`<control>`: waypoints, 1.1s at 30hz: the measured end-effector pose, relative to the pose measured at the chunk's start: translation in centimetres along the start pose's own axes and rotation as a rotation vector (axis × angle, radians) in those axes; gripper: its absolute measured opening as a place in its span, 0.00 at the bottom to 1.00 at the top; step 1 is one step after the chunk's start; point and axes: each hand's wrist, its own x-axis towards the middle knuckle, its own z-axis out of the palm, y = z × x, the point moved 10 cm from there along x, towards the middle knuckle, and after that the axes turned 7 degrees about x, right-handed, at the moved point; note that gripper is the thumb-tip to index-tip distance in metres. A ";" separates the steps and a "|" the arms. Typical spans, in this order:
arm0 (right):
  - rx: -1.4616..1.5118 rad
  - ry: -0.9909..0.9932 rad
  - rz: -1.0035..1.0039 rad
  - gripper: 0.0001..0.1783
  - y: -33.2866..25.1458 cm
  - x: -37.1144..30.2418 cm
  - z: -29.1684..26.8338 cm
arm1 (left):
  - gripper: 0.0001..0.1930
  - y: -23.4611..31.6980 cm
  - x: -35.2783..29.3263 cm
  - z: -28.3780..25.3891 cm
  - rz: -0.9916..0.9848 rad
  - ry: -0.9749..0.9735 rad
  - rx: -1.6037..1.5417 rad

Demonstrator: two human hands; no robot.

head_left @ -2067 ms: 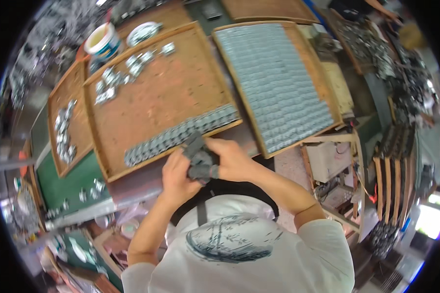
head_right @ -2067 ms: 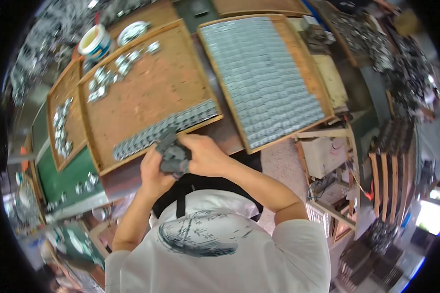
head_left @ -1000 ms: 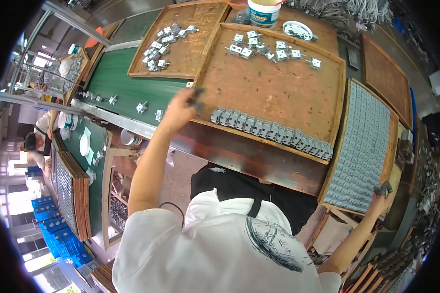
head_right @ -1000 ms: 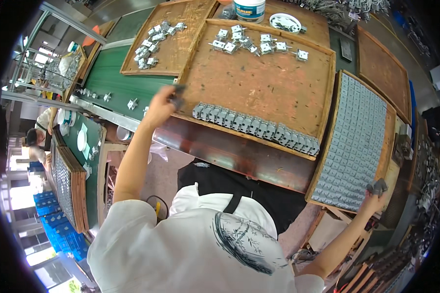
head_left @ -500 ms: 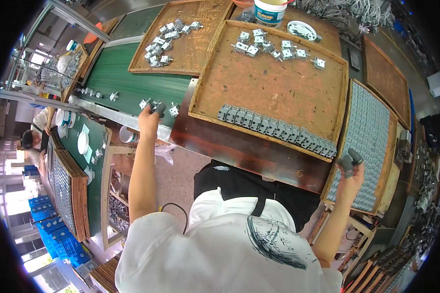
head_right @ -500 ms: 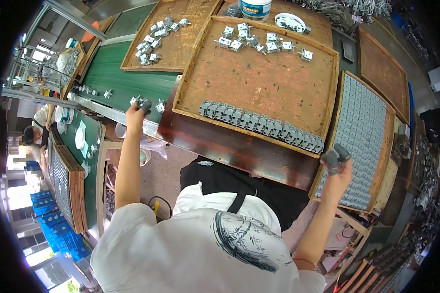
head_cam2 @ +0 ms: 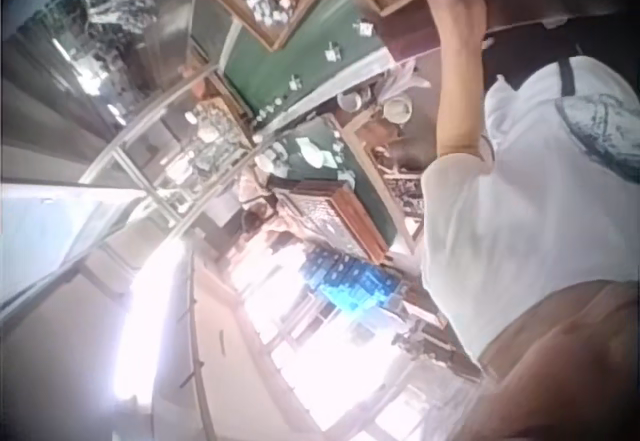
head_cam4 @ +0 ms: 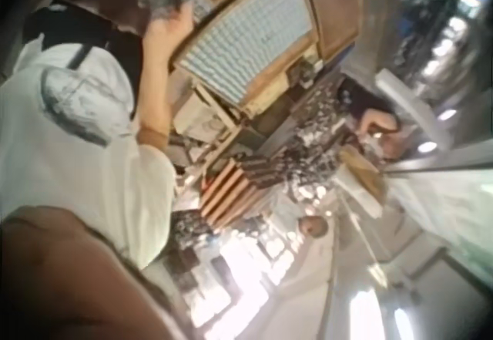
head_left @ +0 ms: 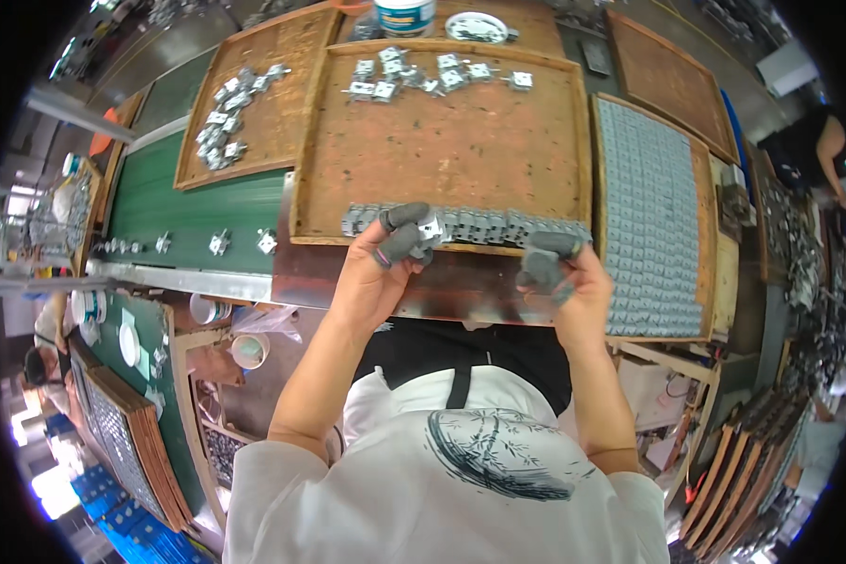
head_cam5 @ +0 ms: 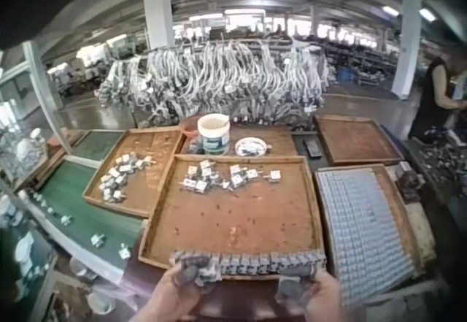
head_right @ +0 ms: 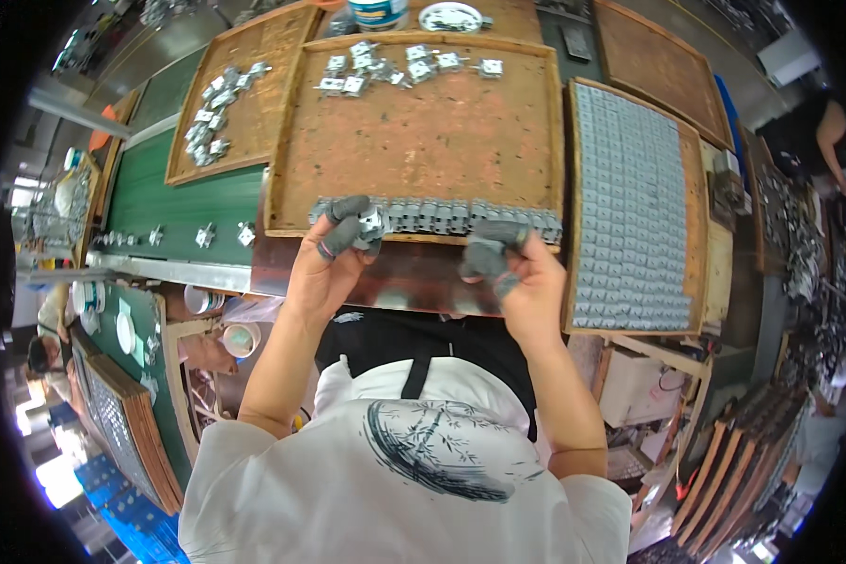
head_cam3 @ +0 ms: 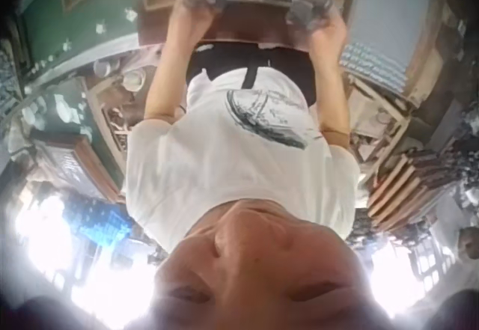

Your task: Assembling small electrical components into a mounting fixture or grid tray.

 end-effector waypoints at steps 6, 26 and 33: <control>-0.326 -0.165 -0.032 0.22 -1.8 -0.8 2.1 | 0.23 -1.3 0.0 4.9 0.001 -0.164 0.277; -1.010 -0.387 -0.409 0.13 -5.1 -0.3 2.4 | 0.22 -7.3 -0.7 6.5 -0.236 -0.188 0.468; -1.129 -0.263 -0.578 0.13 -3.0 -0.5 2.9 | 0.28 -5.4 -0.6 9.3 0.225 -0.221 1.084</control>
